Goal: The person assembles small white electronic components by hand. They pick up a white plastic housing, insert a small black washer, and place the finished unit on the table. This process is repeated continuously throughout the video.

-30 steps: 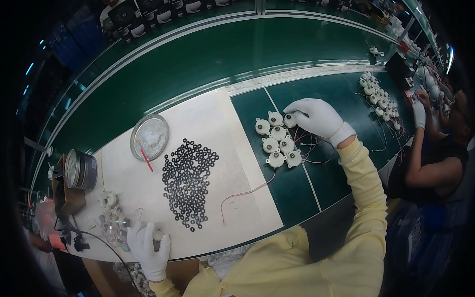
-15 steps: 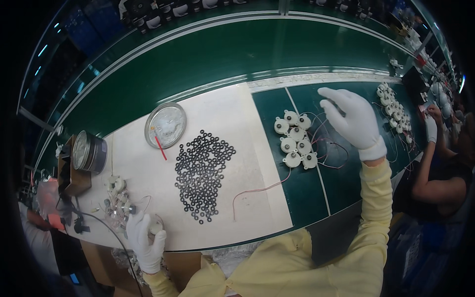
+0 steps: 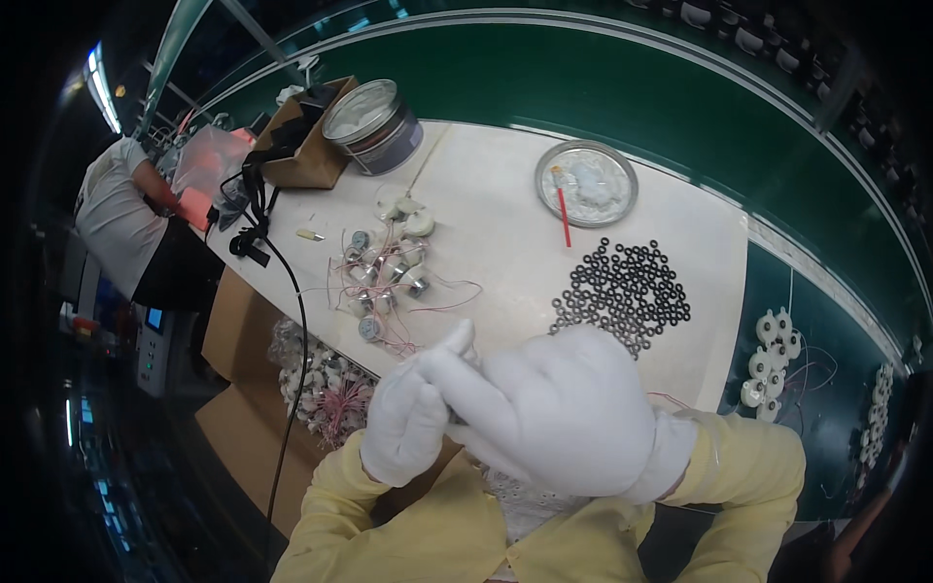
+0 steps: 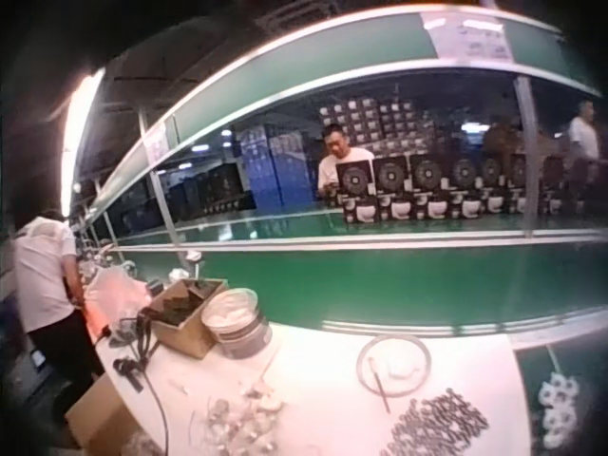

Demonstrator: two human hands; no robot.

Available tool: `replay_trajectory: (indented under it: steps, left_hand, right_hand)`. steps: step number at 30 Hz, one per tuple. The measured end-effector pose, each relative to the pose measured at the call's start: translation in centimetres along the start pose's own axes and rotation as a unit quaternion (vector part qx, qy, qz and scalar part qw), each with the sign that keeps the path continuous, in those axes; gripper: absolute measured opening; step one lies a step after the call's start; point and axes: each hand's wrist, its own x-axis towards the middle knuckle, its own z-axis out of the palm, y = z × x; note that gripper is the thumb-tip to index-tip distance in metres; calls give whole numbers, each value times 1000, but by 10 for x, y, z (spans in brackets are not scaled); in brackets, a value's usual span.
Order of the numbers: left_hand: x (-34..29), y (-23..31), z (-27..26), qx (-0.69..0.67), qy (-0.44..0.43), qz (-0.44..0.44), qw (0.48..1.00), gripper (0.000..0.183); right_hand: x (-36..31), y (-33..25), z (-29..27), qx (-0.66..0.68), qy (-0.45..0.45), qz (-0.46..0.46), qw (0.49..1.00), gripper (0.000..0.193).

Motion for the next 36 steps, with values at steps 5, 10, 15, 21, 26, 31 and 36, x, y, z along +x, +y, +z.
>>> replay_trajectory:
  steps: [5,10,15,21,26,31,36]
  left_hand:
    - [-6,-10,12,-36,-38,15,999,54]
    - [-8,-13,-8,116,-55,174,976,51]
    - [-39,-55,-63,326,168,-77,927,28]
    - [-50,-80,-73,337,156,-185,910,18]
    - [-46,-74,-61,353,64,-178,916,22]
    - [-43,-62,-53,370,-64,-64,925,30]
    - [-27,-54,-32,364,-71,7,929,31]
  right_hand:
    - [-8,15,-2,124,-23,-3,992,53]
    - [-46,44,-42,512,-68,56,854,60]
    - [-105,56,-74,481,-156,125,854,50]
    - [-124,51,-81,257,-290,444,808,25]
    - [-151,59,-75,78,-265,259,925,35]
    - [-161,54,-59,-6,-221,243,944,46]
    - [-144,38,-53,-143,-245,250,926,39]
